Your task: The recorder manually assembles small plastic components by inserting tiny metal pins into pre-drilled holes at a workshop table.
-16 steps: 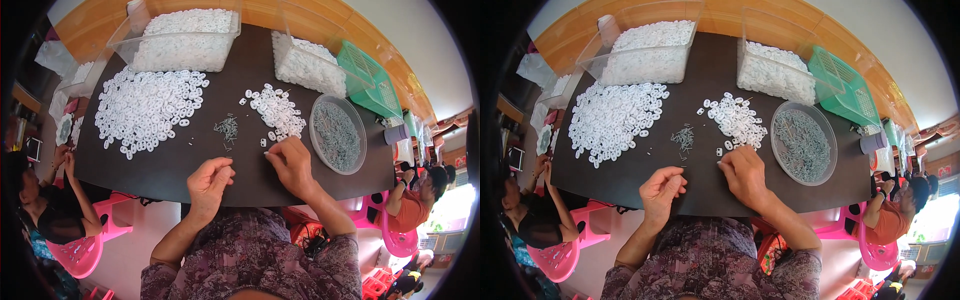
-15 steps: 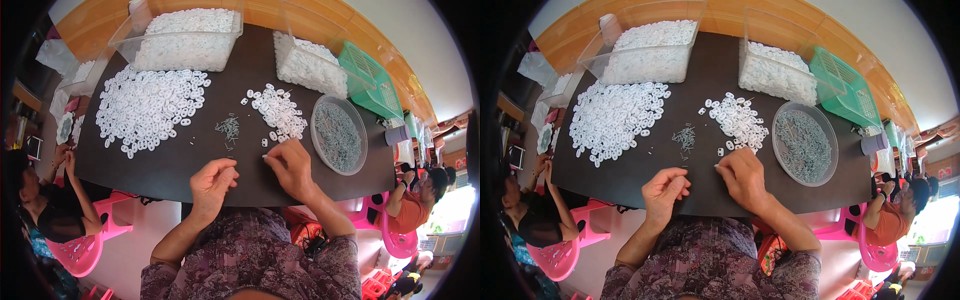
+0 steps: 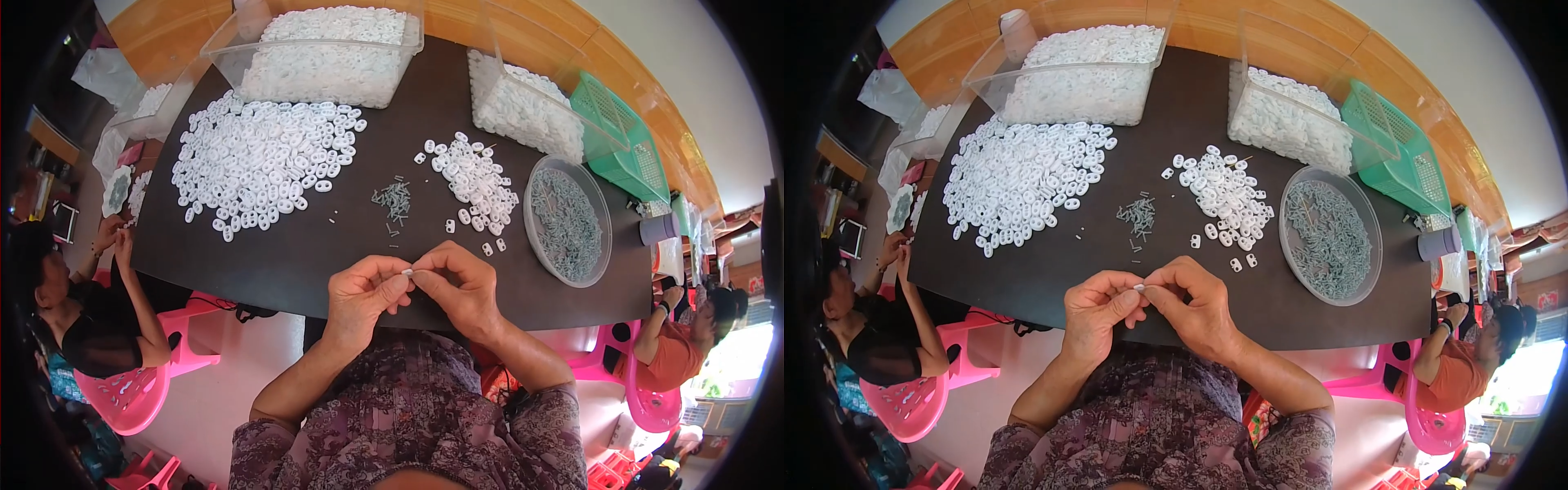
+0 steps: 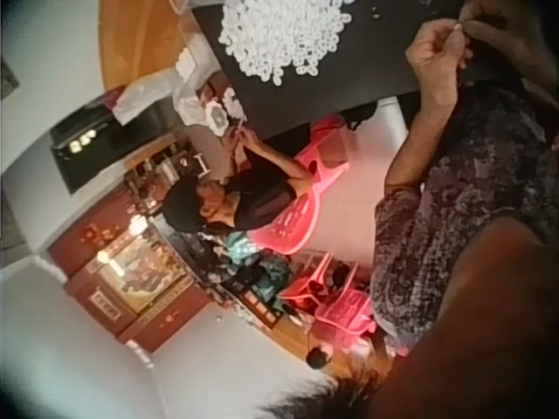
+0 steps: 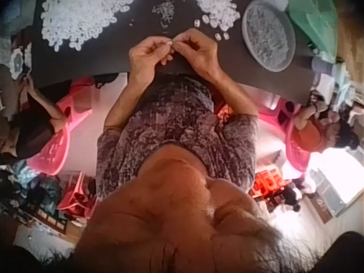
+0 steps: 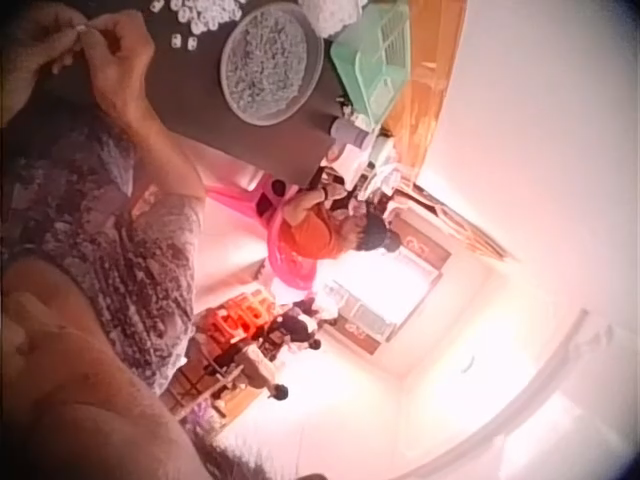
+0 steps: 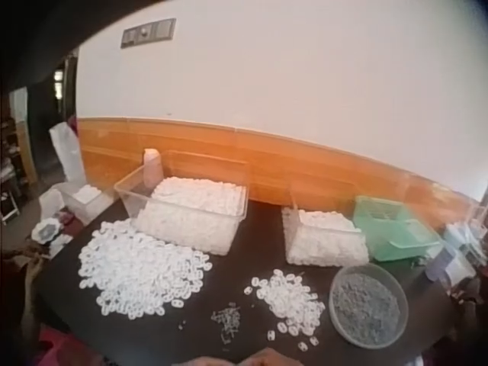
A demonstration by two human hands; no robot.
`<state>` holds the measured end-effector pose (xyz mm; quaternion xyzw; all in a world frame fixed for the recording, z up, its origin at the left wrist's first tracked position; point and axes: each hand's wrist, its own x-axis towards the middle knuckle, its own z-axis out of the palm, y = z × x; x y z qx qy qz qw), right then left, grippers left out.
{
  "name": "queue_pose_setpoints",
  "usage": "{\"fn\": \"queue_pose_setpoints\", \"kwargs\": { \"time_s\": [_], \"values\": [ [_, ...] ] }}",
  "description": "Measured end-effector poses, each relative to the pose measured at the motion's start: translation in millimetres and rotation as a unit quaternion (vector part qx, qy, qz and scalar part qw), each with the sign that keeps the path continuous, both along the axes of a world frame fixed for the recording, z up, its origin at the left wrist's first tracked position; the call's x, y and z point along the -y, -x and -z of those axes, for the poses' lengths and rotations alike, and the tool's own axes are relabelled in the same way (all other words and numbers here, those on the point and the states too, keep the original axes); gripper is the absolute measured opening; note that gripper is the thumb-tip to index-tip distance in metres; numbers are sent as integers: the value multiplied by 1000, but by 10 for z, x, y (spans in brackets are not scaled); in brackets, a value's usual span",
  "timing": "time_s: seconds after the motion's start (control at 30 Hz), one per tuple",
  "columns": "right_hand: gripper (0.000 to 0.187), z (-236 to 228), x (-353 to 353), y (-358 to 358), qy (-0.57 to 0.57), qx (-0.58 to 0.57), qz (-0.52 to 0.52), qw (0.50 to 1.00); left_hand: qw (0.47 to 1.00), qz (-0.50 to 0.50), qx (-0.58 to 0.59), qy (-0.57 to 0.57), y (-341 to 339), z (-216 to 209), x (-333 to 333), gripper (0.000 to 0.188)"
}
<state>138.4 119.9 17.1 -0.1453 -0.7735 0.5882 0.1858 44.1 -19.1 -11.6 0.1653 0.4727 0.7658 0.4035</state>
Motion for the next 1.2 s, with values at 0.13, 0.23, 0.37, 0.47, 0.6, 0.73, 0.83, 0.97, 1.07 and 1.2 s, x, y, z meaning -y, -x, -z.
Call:
{"fn": "queue_pose_setpoints", "kwargs": {
  "time_s": [0.13,0.23,0.37,0.47,0.6,0.73,0.83,0.97,1.07,1.2],
  "values": [
    [8,-47,51,27,127,37,1,991,1000,-30,-3,9,-24,4,-6,17],
    [9,-9,55,19,118,43,-7,992,997,-56,-39,32,-60,2,-11,16],
    [9,-29,28,16,80,53,-27,995,997,-60,-43,39,-35,-7,40,16],
    [9,33,-66,70,-8,60,15,998,996,-77,-18,49,39,-8,86,17],
    [12,141,-141,164,-171,37,17,984,992,-119,-19,26,124,9,133,15],
    [14,234,-150,342,-375,-65,-6,925,992,-123,-25,17,174,-43,158,14],
    [14,259,-118,425,-429,-45,-14,902,993,-113,-11,-16,209,-38,169,13],
    [14,264,-121,461,-465,-46,-42,883,994,-102,30,-37,253,-73,194,15],
    [14,237,-124,476,-467,-49,-57,881,993,-99,36,-47,258,-37,194,16],
    [13,201,-121,412,-419,-62,-53,904,994,-95,28,-50,239,-55,182,19]
  ]
}}
